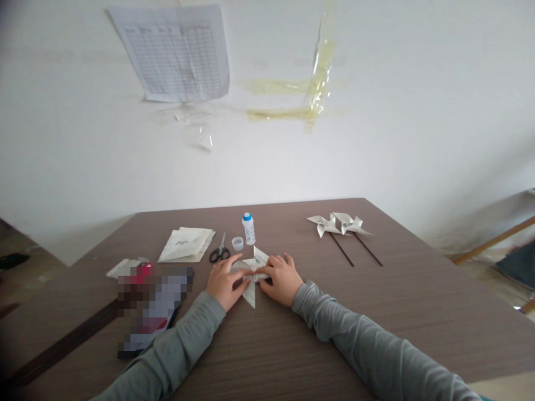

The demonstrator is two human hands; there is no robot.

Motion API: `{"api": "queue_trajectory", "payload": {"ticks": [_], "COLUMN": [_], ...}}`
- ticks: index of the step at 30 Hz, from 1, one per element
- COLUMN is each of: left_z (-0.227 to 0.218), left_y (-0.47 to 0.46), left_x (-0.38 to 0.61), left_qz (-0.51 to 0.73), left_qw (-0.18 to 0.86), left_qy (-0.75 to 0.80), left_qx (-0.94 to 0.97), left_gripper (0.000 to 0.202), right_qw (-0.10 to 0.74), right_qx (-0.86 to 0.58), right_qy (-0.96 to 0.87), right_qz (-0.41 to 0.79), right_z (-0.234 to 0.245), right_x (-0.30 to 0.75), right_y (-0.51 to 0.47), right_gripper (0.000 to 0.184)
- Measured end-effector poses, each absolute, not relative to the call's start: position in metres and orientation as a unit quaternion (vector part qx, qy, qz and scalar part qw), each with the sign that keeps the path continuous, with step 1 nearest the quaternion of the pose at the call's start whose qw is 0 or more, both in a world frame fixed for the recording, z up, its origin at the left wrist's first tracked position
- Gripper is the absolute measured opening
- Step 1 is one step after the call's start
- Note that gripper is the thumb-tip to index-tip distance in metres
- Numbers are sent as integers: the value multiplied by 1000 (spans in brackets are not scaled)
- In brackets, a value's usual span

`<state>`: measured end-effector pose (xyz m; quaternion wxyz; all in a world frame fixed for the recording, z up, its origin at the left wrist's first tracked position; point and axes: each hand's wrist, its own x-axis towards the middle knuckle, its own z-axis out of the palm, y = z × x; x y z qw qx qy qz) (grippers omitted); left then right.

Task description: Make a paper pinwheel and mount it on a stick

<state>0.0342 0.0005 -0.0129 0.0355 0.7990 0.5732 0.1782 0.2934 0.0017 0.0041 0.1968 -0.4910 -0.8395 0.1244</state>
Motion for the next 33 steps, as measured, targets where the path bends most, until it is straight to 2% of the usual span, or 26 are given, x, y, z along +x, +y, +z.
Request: {"api": "queue_trajectory", "payload": {"ticks": [4,11,21,33], "left_z": [-12,-9,4,0], "left_y": [-1,-1,-6,-11], "left_x": [35,36,37,47], "left_qz": [188,216,165,202], "left_qw": [29,26,34,26], "left_qy": [575,560,566,594], "left_qx": [796,800,807,778], "left_gripper": [30,40,38,36], "right_qw": [194,177,202,185], "right_qx": [-493,-493,-483,-494], "right_qy": [-841,-847,-848,-846], "right_qz": [111,90,85,84], "right_z": [4,6,6,5], "right_x": [293,295,298,295], "right_y": [0,-3,-3,-3], "right_gripper": [37,38,43,36]}}
